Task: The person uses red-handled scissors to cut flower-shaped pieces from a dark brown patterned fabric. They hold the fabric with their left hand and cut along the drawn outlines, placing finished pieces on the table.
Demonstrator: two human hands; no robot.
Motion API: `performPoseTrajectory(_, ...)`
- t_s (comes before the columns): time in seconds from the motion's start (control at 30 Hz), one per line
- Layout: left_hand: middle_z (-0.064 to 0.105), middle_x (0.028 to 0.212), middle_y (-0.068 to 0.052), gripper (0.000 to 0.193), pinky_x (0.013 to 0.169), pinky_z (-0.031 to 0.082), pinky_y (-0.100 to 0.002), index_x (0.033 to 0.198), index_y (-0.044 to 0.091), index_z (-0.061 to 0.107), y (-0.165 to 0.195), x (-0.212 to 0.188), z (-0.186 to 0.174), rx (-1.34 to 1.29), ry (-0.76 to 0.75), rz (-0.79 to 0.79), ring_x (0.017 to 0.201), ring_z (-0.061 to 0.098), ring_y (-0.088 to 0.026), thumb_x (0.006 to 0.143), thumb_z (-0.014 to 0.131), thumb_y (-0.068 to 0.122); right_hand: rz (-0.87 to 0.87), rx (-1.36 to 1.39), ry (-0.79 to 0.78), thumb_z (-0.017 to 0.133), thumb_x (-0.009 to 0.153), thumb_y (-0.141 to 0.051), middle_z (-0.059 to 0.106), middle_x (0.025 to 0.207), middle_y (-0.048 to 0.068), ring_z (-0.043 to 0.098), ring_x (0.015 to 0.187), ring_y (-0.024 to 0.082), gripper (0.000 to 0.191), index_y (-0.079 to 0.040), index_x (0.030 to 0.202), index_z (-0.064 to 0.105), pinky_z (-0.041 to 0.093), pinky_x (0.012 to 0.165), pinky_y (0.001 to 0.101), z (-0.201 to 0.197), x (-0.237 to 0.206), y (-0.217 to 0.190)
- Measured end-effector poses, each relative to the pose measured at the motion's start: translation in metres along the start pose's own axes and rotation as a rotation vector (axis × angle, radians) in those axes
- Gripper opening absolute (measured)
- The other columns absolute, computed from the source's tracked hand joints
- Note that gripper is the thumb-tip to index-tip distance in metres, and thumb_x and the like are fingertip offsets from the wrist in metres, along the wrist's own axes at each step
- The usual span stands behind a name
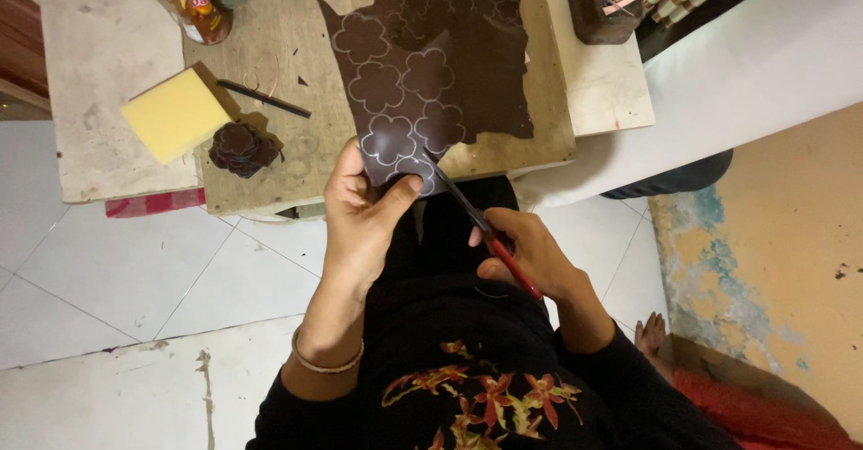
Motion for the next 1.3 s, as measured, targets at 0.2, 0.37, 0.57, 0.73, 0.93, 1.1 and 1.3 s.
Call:
performPoseTrajectory(0.2,0.072,0.112,-0.005,0.031,0.094,0.057,-0.027,0.126,0.001,0.061,-0.001,-0.002,0.005,-0.019,-0.002,0.005,0.102,0.068,-0.011,0.098,0.072,-0.005,0.024,0.052,0.016,0.064,0.069,-0.088,0.046,0.065,-0.005,0.047,0.059,0.007,0.084,-0.007,0.09,0.066,0.037,0.052,0.0262,0.003,-0.002,0.003)
performPoseTrajectory(0.37,0.071,0.113,-0.004,0.031,0.095,0.056,-0.026,0.126,0.002,0.06,0.003,-0.004,0.008,-0.007,0.005,0.03,0.103,0.067,-0.01,0.098,0.071,-0.005,0.002,0.086,0.003,0.064,0.069,-0.089,0.048,0.066,-0.005,0.047,0.061,0.006,0.084,-0.007,0.087,0.063,0.038,0.052,0.025,0.007,-0.001,0.003)
performPoseTrajectory(0.57,0.069,0.113,-0.004,0.034,0.094,0.055,-0.025,0.13,0.002,0.057,0.005,-0.009,0.013,0.043,0.016,0.043,0.103,0.066,-0.009,0.099,0.067,-0.007,0.026,0.17,-0.017,0.058,0.065,-0.094,0.046,0.066,-0.006,0.043,0.06,0.005,0.085,-0.01,0.077,0.053,0.033,0.05,0.0237,0.015,-0.003,0.009)
performPoseTrajectory(0.73,0.067,0.115,-0.003,0.037,0.093,0.054,-0.024,0.133,0.002,0.054,0.004,-0.009,0.014,0.044,0.015,0.061,0.103,0.064,-0.008,0.1,0.065,-0.009,0.01,0.187,0.004,0.054,0.065,-0.096,0.044,0.065,-0.008,0.041,0.059,0.003,0.085,-0.011,0.074,0.049,0.031,0.049,0.0232,0.021,-0.004,0.017)
performPoseTrajectory(0.93,0.066,0.119,-0.004,0.038,0.098,0.053,-0.024,0.135,0.002,0.053,0.003,-0.009,0.013,0.093,0.004,0.106,0.108,0.063,-0.009,0.101,0.064,-0.011,0.021,0.217,0.01,0.056,0.067,-0.091,0.042,0.059,-0.009,0.039,0.054,0.003,0.079,-0.013,0.067,0.046,0.029,0.046,0.0229,0.028,-0.006,0.026)
performPoseTrajectory(1.1,0.065,0.116,-0.003,0.04,0.095,0.053,-0.024,0.136,0.002,0.053,0.0,-0.008,0.011,0.062,0.014,0.06,0.105,0.062,-0.008,0.099,0.063,-0.011,0.033,0.22,0.01,0.058,0.068,-0.089,0.044,0.059,-0.009,0.041,0.054,0.002,0.076,-0.014,0.066,0.047,0.031,0.046,0.0222,0.031,-0.008,0.034)
performPoseTrajectory(1.3,0.067,0.117,-0.002,0.041,0.095,0.053,-0.024,0.137,0.003,0.053,0.002,-0.008,0.011,0.039,0.001,0.026,0.105,0.063,-0.009,0.099,0.064,-0.008,0.16,0.339,-0.025,0.066,0.065,-0.085,0.042,0.055,-0.007,0.041,0.05,0.004,0.076,-0.012,0.066,0.046,0.03,0.043,0.0237,0.035,-0.011,0.045)
Point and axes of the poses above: each hand's wrist, its own x-axis towards the middle knuckle, its own z-axis out of the palm, y = z × x, the point moved 5 cm from there along x, towards the middle knuckle
